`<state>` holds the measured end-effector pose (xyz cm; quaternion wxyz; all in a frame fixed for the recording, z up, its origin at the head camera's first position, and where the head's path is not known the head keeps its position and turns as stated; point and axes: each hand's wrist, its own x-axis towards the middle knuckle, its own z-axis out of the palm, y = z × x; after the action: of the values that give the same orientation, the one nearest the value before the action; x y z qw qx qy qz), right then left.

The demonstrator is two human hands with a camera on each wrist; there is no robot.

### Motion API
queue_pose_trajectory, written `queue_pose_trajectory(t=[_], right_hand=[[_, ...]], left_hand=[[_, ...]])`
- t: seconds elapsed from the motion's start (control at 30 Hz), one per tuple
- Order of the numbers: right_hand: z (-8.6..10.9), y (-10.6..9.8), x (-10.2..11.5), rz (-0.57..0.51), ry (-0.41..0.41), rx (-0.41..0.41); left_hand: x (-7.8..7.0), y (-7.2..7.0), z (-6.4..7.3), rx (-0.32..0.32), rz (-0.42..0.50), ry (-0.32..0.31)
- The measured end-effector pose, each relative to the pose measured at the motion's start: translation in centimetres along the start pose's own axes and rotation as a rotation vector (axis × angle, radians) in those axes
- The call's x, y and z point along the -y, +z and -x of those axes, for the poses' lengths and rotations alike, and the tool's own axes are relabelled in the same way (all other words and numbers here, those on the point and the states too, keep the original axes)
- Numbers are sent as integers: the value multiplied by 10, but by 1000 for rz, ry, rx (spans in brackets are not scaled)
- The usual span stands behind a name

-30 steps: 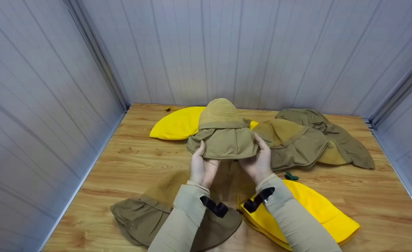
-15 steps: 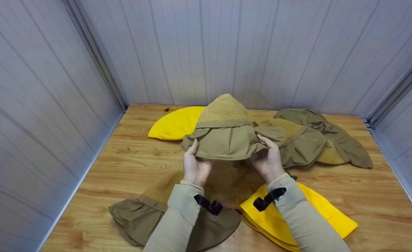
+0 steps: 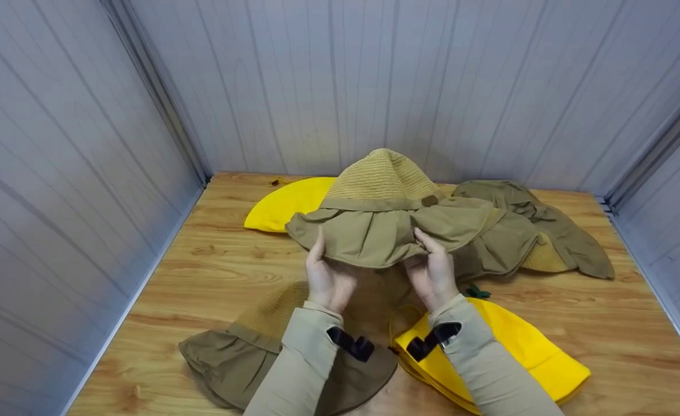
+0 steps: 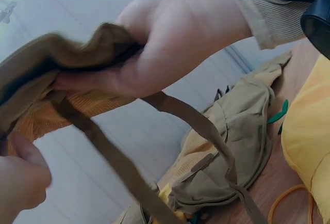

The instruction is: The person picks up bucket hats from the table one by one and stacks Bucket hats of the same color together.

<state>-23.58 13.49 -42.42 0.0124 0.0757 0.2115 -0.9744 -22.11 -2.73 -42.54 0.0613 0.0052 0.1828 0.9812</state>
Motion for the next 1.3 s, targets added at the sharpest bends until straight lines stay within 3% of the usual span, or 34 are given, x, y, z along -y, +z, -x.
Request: queue_pose_trajectory(t=[0.17, 0.4, 0.57, 0.73, 0.9, 1.13, 1.3], right_hand=[[7, 1, -14, 55, -107, -35], [15, 0, -35, 143, -215, -43], [22, 0, -47, 218, -179, -20], [28, -2, -50, 267, -161, -19], [33, -3, -44, 302, -132, 86], [34, -9, -29, 277, -12, 179], [28, -14, -11, 157, 53, 185]], left_hand=[[13, 4, 6, 26, -96, -56], [26, 9, 14, 21, -119, 12], [32, 10, 18, 36, -150, 47], [28, 9, 17, -41, -145, 72], [21, 7, 17, -58, -122, 92], [2, 6, 14, -73, -79, 95], [-16, 5, 11, -56, -75, 55]])
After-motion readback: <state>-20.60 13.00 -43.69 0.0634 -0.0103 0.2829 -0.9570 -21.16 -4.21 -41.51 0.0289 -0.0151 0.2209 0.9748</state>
